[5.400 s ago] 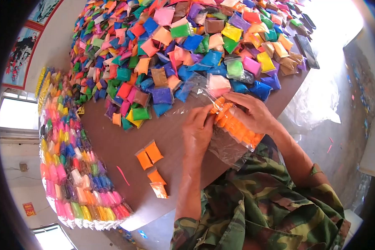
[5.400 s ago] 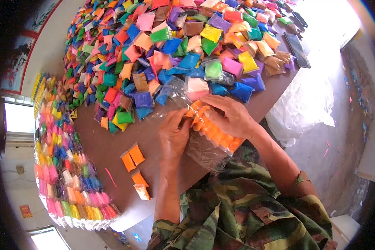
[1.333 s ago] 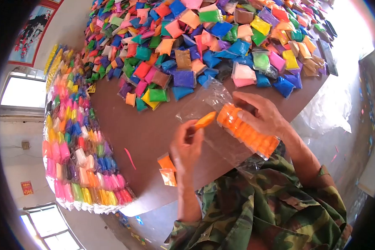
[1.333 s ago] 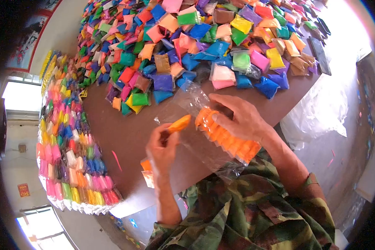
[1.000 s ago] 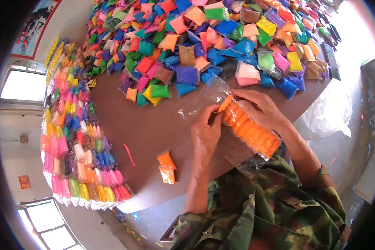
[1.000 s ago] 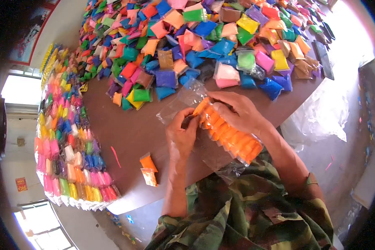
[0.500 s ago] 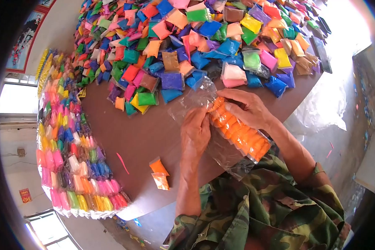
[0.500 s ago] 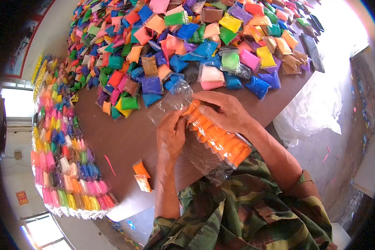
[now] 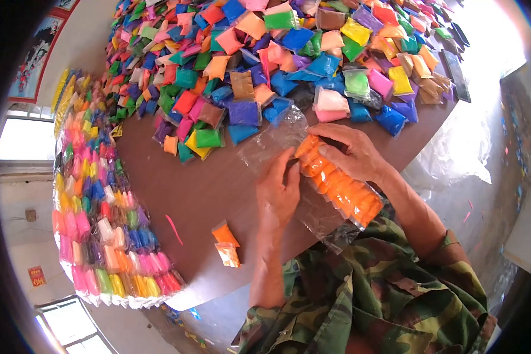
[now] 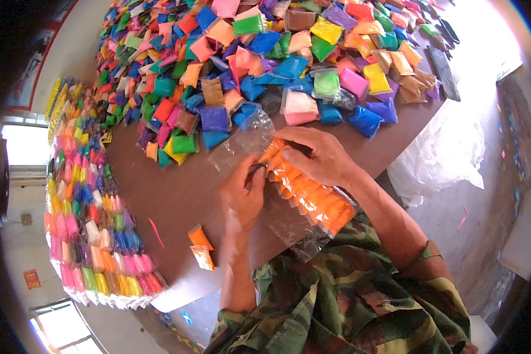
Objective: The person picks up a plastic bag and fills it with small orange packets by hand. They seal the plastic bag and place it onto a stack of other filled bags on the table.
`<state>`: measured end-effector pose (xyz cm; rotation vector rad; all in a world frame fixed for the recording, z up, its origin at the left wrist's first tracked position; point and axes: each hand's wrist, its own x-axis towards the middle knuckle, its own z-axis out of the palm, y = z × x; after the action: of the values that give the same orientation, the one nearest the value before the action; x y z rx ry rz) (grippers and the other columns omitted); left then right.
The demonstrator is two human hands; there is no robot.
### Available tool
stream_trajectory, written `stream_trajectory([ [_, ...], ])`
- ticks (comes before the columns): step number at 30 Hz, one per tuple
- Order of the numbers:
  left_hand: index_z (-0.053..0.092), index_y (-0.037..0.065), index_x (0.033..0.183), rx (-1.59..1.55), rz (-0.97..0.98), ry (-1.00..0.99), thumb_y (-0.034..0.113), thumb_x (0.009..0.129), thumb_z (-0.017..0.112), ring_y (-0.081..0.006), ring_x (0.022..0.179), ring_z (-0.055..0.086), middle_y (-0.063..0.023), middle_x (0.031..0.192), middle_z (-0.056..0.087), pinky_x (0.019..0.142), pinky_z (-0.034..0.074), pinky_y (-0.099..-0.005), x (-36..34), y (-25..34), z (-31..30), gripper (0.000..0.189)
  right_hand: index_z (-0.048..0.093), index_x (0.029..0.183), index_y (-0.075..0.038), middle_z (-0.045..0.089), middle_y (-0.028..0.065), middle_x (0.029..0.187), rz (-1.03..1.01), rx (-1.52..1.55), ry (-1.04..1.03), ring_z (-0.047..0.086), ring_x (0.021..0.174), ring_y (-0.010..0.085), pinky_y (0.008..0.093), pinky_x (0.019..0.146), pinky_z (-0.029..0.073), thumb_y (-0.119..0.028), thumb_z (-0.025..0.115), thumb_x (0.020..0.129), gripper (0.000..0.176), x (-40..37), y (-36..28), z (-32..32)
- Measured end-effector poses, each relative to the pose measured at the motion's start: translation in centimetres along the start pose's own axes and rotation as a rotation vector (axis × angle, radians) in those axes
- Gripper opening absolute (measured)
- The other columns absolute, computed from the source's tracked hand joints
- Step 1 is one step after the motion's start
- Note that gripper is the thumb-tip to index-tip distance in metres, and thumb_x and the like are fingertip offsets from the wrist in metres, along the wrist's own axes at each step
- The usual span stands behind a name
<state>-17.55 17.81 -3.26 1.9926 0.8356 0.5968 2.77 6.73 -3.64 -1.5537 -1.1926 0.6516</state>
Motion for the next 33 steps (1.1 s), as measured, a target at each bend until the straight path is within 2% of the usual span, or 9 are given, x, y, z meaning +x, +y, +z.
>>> stream_trajectory([
  [3,0.068,-0.001,0.137,0.111,0.214,0.049,0.008,0.101,0.073,-0.0411,0.118,0.072,-0.0233,0.133,0.073,0.097,0.06,-0.0465,0.7,-0.2,1.2,0.038,0.07,0.141,-0.007,0.074,0.015,0.136,-0.019,-0.026,0.006,0.071,0.126,0.0302,0.0398,0.11,0.053,-0.016,0.072,0.099,0.042,0.0,0.3,0.0],
  [5,0.07,0.002,0.137,0.119,0.179,0.106,0.009,0.099,0.075,-0.0324,0.11,0.076,-0.0192,0.131,0.075,0.089,0.062,-0.0414,0.6,-0.2,1.3,0.039,0.07,0.141,-0.007,0.075,0.0147,0.135,-0.028,-0.028,0.012,0.071,0.125,0.0287,0.0393,0.109,0.053,-0.016,0.072,0.1,0.042,0.0,0.6,-0.2],
  [9,0.073,0.005,0.135,0.141,-0.14,0.148,0.01,0.097,0.079,-0.0272,0.102,0.077,-0.0164,0.132,0.075,0.082,0.063,-0.0385,-1.7,2.7,-2.3,0.039,0.07,0.141,-0.006,0.076,0.0135,0.132,0.005,0.028,-0.005,0.072,0.119,0.0242,0.0367,0.104,0.055,-0.015,0.071,0.101,0.041,-0.1,0.6,-0.1],
  [12,0.075,0.006,0.133,0.373,-0.078,0.241,0.009,0.095,0.08,-0.0266,0.101,0.077,-0.0152,0.134,0.075,0.078,0.063,-0.0372,-4.8,1.3,-7.6,0.039,0.069,0.142,-0.005,0.075,0.0107,0.129,0.03,0.07,-0.009,0.071,0.113,0.019,0.0344,0.099,0.056,-0.013,0.069,0.103,0.04,-0.1,0.9,0.1],
  [14,0.076,0.006,0.131,0.549,-0.124,0.283,0.017,0.093,0.083,-0.0257,0.1,0.077,-0.0146,0.13,0.077,0.079,0.063,-0.0388,-7.8,-1.3,-11.8,0.04,0.068,0.143,-0.005,0.075,0.0096,0.129,0.095,0.117,-0.028,0.07,0.113,0.018,0.0345,0.099,0.056,-0.013,0.068,0.104,0.039,-0.1,-0.1,-0.2],
  [17,0.077,0.006,0.129,0.792,-0.374,0.216,0.03,0.09,0.085,-0.0267,0.101,0.078,-0.0152,0.123,0.079,0.083,0.062,-0.0417,-10.8,-1.9,-15.8,0.046,0.067,0.144,-0.003,0.073,0.008,0.13,0.115,0.152,-0.027,0.068,0.115,0.0158,0.0339,0.102,0.055,-0.012,0.067,0.106,0.039,-0.1,0.2,0.0],
  [20,0.077,0.005,0.128,0.716,-0.562,0.13,0.039,0.087,0.086,-0.0289,0.101,0.078,-0.0154,0.116,0.08,0.087,0.061,-0.044,-11.5,-1.9,-16.7,0.054,0.066,0.144,-0.002,0.073,0.0077,0.131,0.083,0.13,-0.021,0.067,0.115,0.0147,0.033,0.104,0.054,-0.012,0.067,0.106,0.039,-0.1,0.5,0.0],
  [29,0.075,0.003,0.13,0.454,-0.459,-0.002,0.035,0.083,0.092,-0.0219,0.092,0.075,-0.0125,0.108,0.081,0.082,0.06,-0.039,-14.9,-2.7,-17.9,0.06,0.066,0.145,-0.002,0.073,0.0062,0.13,0.084,0.155,-0.035,0.067,0.116,0.0134,0.0325,0.103,0.054,-0.013,0.068,0.107,0.04,-0.1,0.8,0.1],
  [33,0.074,0.0,0.129,0.357,-0.568,0.106,0.018,0.086,0.09,-0.0175,0.089,0.075,-0.0116,0.105,0.08,0.081,0.061,-0.0337,-15.4,-1.4,-18.1,0.049,0.065,0.146,-0.001,0.073,0.0063,0.129,0.121,0.195,-0.039,0.067,0.116,0.014,0.0331,0.103,0.055,-0.012,0.067,0.107,0.04,-0.2,0.9,0.1],
])
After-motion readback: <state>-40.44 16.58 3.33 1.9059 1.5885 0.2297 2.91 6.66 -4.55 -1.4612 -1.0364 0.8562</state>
